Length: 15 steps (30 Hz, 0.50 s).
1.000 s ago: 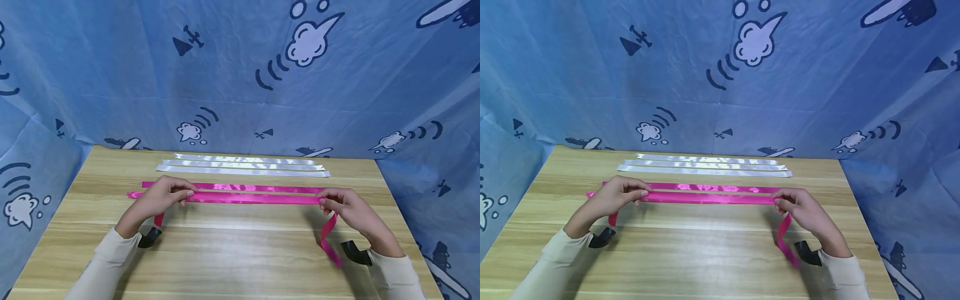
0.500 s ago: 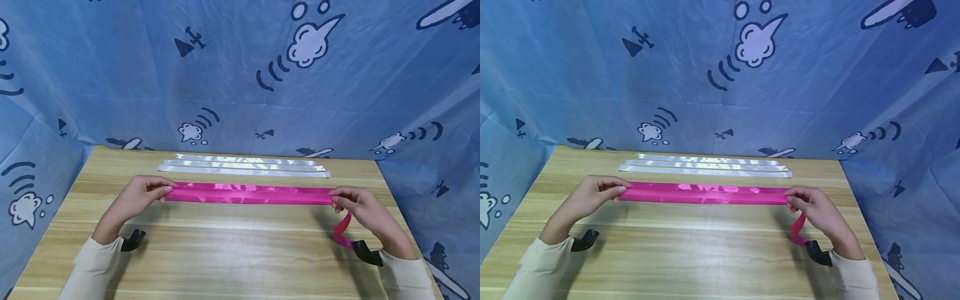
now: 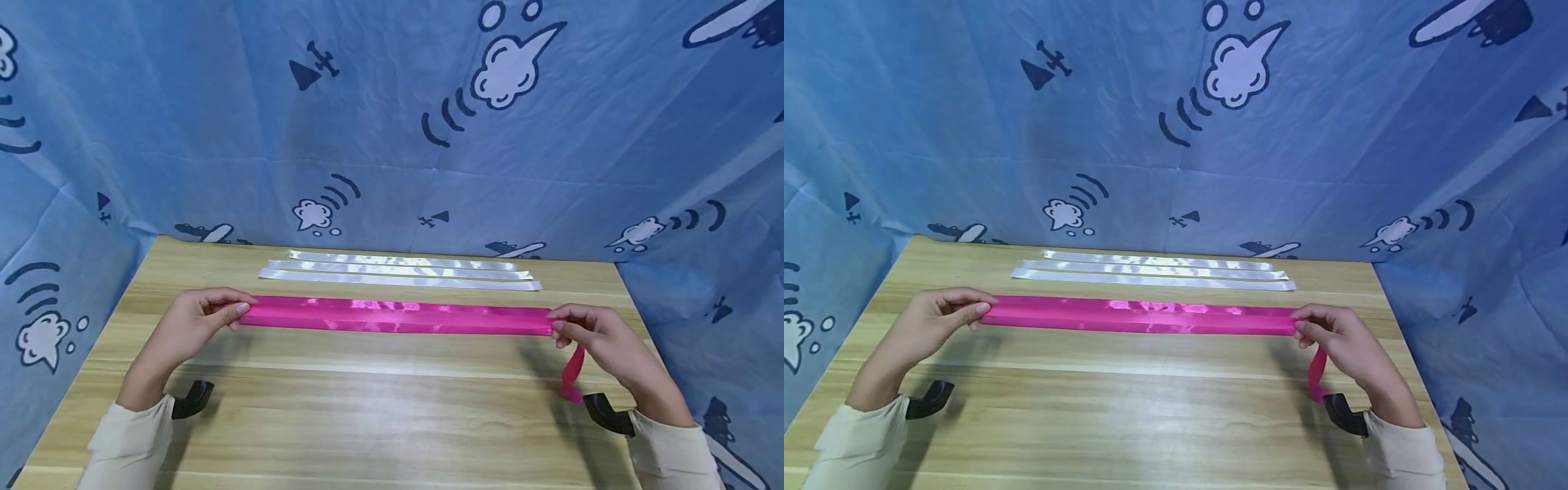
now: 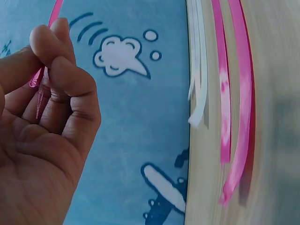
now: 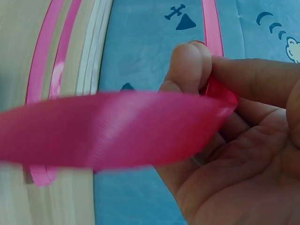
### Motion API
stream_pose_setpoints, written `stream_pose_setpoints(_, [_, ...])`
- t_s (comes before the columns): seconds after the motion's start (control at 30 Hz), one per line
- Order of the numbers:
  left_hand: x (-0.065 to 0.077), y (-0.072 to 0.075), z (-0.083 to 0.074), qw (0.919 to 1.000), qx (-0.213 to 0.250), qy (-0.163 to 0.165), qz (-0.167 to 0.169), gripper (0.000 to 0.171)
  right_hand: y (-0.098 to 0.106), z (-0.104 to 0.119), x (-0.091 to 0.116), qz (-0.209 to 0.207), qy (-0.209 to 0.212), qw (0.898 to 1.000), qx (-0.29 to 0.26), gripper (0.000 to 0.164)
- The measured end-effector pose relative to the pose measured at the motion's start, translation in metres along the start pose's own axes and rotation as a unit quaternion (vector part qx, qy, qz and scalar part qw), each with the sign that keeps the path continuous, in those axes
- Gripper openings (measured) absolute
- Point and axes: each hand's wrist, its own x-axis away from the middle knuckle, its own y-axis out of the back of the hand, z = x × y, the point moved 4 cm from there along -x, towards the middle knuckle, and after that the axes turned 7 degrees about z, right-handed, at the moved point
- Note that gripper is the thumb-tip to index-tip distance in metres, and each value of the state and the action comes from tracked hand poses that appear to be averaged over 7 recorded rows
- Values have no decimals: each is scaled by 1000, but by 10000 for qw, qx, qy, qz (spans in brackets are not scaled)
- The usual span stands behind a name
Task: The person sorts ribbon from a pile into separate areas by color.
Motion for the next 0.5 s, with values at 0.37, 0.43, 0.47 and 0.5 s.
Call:
stream_pose_setpoints(0.37, [14,29,22,9982,-80,28,-595,26,8,-5,3,-129,-39,9999,96,22])
stream_pose_setpoints(0.43, [16,33,24,9975,-100,45,-693,27,10,-6,5,-143,-47,9998,95,23])
stream_pose_setpoints(0.47, [18,35,25,9972,-113,42,-739,27,11,-6,5,-149,-69,9998,102,24])
stream_pose_setpoints(0.5, [20,37,26,9968,-116,76,-783,27,12,-7,6,-160,-96,9998,102,24])
